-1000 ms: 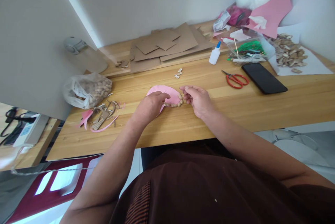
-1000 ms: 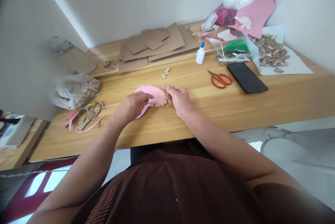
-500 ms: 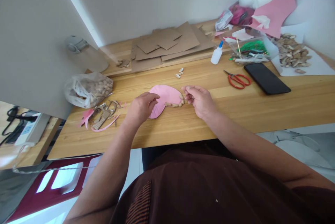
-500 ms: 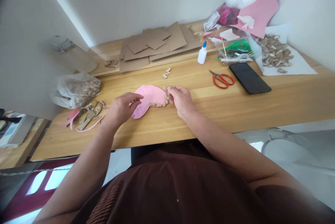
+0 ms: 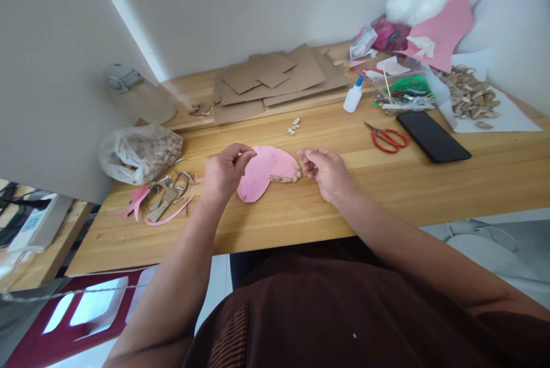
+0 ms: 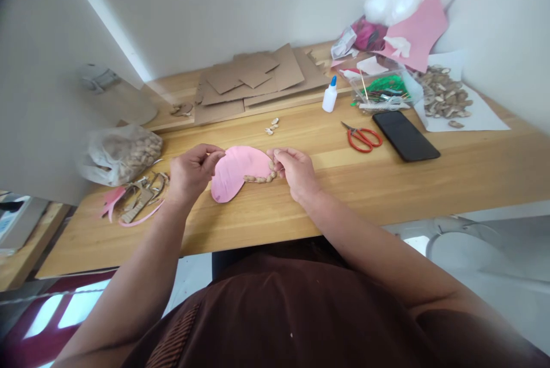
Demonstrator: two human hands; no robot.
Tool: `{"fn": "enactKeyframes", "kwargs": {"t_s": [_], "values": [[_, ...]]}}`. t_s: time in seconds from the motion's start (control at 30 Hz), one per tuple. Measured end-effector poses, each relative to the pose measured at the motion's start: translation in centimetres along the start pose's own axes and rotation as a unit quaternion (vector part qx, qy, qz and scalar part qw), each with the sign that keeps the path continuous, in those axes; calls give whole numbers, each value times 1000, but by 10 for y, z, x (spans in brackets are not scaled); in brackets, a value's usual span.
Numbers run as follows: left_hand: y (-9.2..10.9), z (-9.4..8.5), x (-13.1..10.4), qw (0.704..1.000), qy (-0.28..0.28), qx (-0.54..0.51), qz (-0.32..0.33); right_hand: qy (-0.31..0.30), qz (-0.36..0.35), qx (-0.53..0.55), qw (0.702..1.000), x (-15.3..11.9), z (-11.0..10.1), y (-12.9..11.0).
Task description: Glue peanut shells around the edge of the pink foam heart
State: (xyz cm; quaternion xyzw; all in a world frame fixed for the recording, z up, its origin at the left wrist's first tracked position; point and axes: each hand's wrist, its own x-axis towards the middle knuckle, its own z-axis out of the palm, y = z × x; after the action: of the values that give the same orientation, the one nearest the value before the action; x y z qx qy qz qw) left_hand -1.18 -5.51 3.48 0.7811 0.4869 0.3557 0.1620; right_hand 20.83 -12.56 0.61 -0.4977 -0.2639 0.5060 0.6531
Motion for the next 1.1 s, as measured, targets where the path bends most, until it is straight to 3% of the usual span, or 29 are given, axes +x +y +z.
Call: {"fn": "enactKeyframes", "kwargs": {"t_s": [0.13, 0.3, 0.5, 0.67, 0.77, 0.83, 1.0, 1.1], "values": [[5, 1, 18, 999, 42, -12, 28, 1, 6, -1, 1000, -1, 1, -1], [10, 5, 37, 990, 136, 8, 30, 1, 10, -5, 1000, -2, 1, -1], [-9, 24, 50, 984, 162, -22, 65, -12, 1, -10, 1000, 2, -4, 6], [-28, 33, 44, 991, 110, -71, 11, -12, -3, -19, 1000, 3, -4, 8], [-34, 30, 42, 994, 105, -38, 13, -4, 4, -22, 1000, 3, -4, 6], [-37, 28, 43, 996, 86, -19, 31, 3, 12, -18, 1000, 3, -4, 4], [-43, 30, 45, 992, -23, -48, 117, 21, 15, -7, 1000, 6, -5, 0], [-44, 33, 45, 988, -62, -39, 133, 34, 8, -3, 999, 9, -8, -2]]}}
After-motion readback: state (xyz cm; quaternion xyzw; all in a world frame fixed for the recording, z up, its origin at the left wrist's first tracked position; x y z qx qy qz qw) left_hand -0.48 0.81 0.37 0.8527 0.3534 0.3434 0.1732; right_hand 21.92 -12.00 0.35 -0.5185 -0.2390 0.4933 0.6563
